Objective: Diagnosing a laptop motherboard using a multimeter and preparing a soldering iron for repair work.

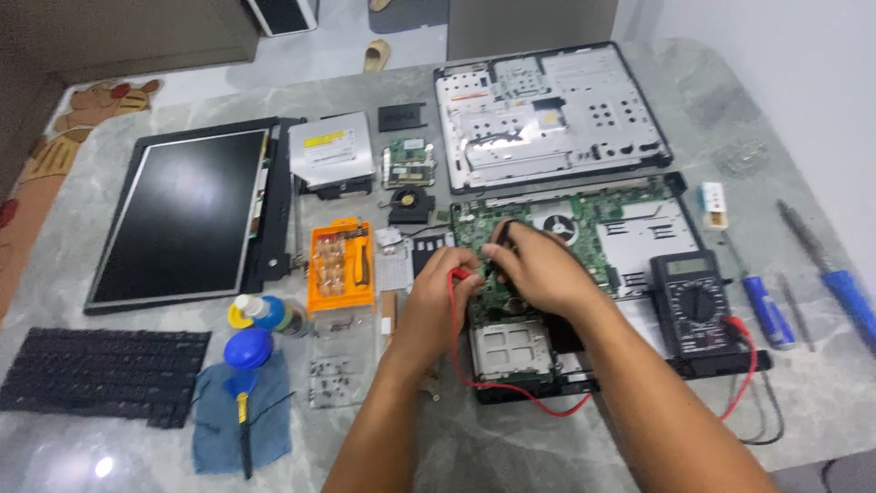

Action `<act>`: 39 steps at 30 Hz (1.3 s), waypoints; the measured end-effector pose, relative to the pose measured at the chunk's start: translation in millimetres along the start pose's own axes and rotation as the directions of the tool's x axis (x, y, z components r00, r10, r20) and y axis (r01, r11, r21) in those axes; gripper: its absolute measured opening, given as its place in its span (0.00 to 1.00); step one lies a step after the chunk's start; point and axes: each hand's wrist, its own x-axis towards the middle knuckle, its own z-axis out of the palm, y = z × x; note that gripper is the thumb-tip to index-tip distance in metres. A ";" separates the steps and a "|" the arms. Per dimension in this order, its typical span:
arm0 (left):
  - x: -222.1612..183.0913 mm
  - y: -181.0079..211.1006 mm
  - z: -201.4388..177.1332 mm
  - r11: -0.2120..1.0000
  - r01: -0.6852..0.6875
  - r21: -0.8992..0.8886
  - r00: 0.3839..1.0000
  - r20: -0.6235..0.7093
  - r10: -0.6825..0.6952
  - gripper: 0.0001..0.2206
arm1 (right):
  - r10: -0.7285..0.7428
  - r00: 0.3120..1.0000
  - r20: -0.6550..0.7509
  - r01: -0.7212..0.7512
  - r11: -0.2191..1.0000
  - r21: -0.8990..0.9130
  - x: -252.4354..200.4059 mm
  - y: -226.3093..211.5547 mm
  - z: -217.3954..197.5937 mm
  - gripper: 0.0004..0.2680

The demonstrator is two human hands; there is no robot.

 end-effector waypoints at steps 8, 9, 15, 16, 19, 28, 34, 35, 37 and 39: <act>0.7 -3.1 1.5 0.989 -0.051 0.138 0.997 0.062 0.042 0.03 | -0.135 0.990 0.036 0.136 0.990 -0.027 -9.3 -10.3 -8.3 0.11; 0.5 -2.1 2.7 0.990 -0.058 0.131 0.996 0.071 0.049 0.03 | -0.127 0.992 0.027 0.128 0.991 -0.028 -10.1 -9.7 -9.3 0.11; 2.8 21.4 1.8 0.982 0.185 -0.041 0.981 0.062 -0.182 0.05 | -0.110 0.990 0.093 0.112 0.994 -0.018 -15.7 -11.0 -13.6 0.12; 3.0 16.0 2.4 0.992 0.126 0.030 0.990 0.056 -0.128 0.03 | -0.095 0.989 0.112 0.097 0.995 -0.016 -16.2 -11.8 -14.4 0.13; 1.6 15.1 0.5 0.988 0.112 0.104 0.987 0.102 -0.122 0.05 | -0.097 0.984 0.147 0.099 0.995 -0.006 -7.6 0.3 -8.0 0.10; 1.0 8.9 3.2 0.974 0.120 0.192 0.981 0.130 -0.146 0.03 | -0.110 0.983 0.145 0.108 0.994 0.022 0.0 13.0 -2.6 0.08; 0.4 9.3 1.9 0.977 0.071 0.201 0.987 0.131 -0.099 0.04 | -0.113 0.981 0.155 0.112 0.994 0.014 1.9 15.7 -0.9 0.08; 0.4 9.5 1.6 0.976 0.071 0.205 0.986 0.134 -0.099 0.04 | -0.110 0.982 0.152 0.111 0.994 0.003 1.4 14.9 -1.3 0.09; 0.8 11.5 1.6 0.975 0.083 0.205 0.985 0.132 -0.112 0.04 | -0.104 0.981 0.162 0.105 0.994 0.003 0.7 13.9 -2.1 0.08; 1.0 13.3 1.6 0.974 0.096 0.205 0.984 0.131 -0.125 0.03 | -0.097 0.980 0.171 0.098 0.995 0.002 -0.2 13.2 -2.8 0.08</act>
